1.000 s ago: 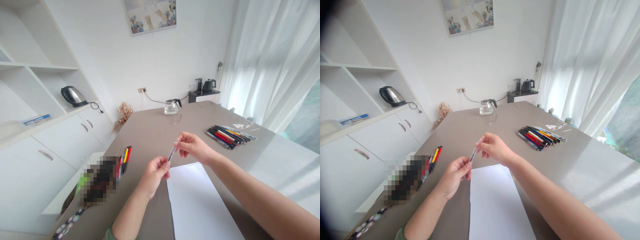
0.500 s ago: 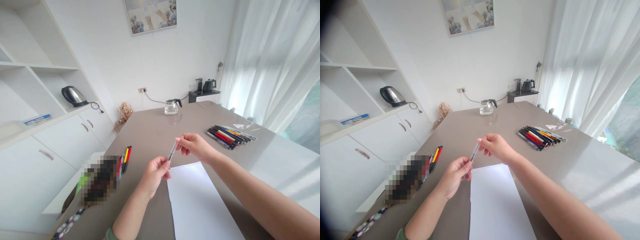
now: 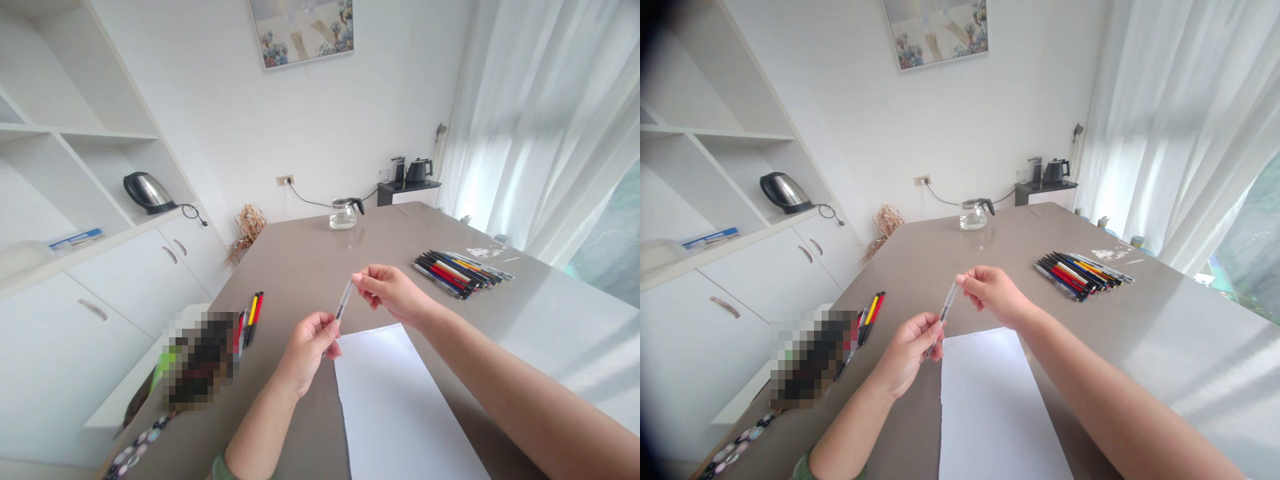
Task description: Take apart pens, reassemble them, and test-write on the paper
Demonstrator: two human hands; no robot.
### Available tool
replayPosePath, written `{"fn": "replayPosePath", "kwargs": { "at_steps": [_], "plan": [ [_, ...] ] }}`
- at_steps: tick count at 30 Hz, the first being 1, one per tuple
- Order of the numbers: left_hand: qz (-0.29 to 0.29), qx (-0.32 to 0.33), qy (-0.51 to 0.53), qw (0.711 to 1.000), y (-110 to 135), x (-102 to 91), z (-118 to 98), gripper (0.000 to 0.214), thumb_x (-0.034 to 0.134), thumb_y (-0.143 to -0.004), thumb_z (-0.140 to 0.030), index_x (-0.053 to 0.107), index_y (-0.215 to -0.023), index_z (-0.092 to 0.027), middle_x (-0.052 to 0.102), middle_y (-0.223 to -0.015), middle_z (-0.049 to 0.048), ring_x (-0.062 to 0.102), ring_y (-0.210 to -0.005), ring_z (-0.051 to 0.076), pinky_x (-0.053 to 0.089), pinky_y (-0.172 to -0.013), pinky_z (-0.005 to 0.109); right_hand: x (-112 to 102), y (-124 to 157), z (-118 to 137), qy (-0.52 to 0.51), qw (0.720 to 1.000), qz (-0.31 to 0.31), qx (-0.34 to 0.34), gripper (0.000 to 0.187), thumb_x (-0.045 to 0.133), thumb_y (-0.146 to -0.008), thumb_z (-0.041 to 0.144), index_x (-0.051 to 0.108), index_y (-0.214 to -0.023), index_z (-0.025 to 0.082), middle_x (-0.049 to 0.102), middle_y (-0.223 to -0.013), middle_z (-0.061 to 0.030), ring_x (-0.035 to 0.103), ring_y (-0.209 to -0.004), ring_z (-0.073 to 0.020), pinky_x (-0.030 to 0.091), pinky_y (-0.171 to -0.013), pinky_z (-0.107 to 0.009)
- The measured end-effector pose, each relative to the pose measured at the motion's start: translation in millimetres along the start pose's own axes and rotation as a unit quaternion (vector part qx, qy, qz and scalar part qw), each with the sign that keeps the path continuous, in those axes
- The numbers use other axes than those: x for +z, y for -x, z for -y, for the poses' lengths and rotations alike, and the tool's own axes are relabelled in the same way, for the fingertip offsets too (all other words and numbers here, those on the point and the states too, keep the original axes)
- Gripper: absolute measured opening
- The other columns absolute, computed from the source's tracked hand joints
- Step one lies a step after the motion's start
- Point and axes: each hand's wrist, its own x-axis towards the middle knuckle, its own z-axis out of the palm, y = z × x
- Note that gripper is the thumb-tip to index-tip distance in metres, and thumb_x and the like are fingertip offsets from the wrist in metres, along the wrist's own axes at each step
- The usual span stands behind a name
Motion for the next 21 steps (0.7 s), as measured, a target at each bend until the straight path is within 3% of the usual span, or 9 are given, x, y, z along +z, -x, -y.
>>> {"fn": "replayPosePath", "kwargs": {
  "at_steps": [6,12,18,21],
  "plan": [
    [0.001,0.005,0.005,1.000,-0.9,-0.2,1.5,0.019,0.050,-0.076,-0.035,0.050,-0.079,-0.016,0.047,-0.069,-0.0018,0.048,-0.051,0.006,0.036,-0.049,0.020,1.2,-0.4,0.8,-0.035,0.999,0.014,0.009,0.032,0.057,-0.068,0.040,0.057,-0.091,0.018,0.047,-0.063,0.0017,0.040,-0.050,-0.0066,0.033,-0.043,-0.020],
    [0.004,0.003,0.002,1.000,-1.3,0.2,1.6,0.019,0.050,-0.076,-0.035,0.050,-0.080,-0.017,0.048,-0.069,-0.0018,0.048,-0.050,0.006,0.037,-0.049,0.020,-0.6,-2.2,-2.9,-0.021,1.000,-0.001,0.001,0.026,0.060,-0.065,0.040,0.055,-0.067,0.015,0.043,-0.056,0.0032,0.039,-0.048,-0.0062,0.032,-0.043,-0.020],
    [0.003,0.004,0.000,1.000,-0.3,-0.2,1.4,0.020,0.051,-0.075,-0.036,0.051,-0.078,-0.016,0.048,-0.068,-0.0013,0.048,-0.050,0.007,0.037,-0.049,0.020,0.7,-1.7,-1.2,-0.036,0.999,0.014,0.007,0.032,0.059,-0.066,0.040,0.059,-0.088,0.017,0.051,-0.068,0.0003,0.041,-0.050,-0.0062,0.033,-0.044,-0.021],
    [0.001,0.005,0.000,1.000,0.0,0.3,0.6,0.021,0.051,-0.075,-0.036,0.052,-0.079,-0.015,0.049,-0.068,-0.0009,0.048,-0.050,0.007,0.037,-0.049,0.020,0.7,-1.7,-1.6,-0.018,1.000,0.007,-0.003,0.028,0.060,-0.065,0.040,0.058,-0.077,0.015,0.048,-0.061,0.0020,0.039,-0.048,-0.0061,0.033,-0.044,-0.021]
  ]
}}
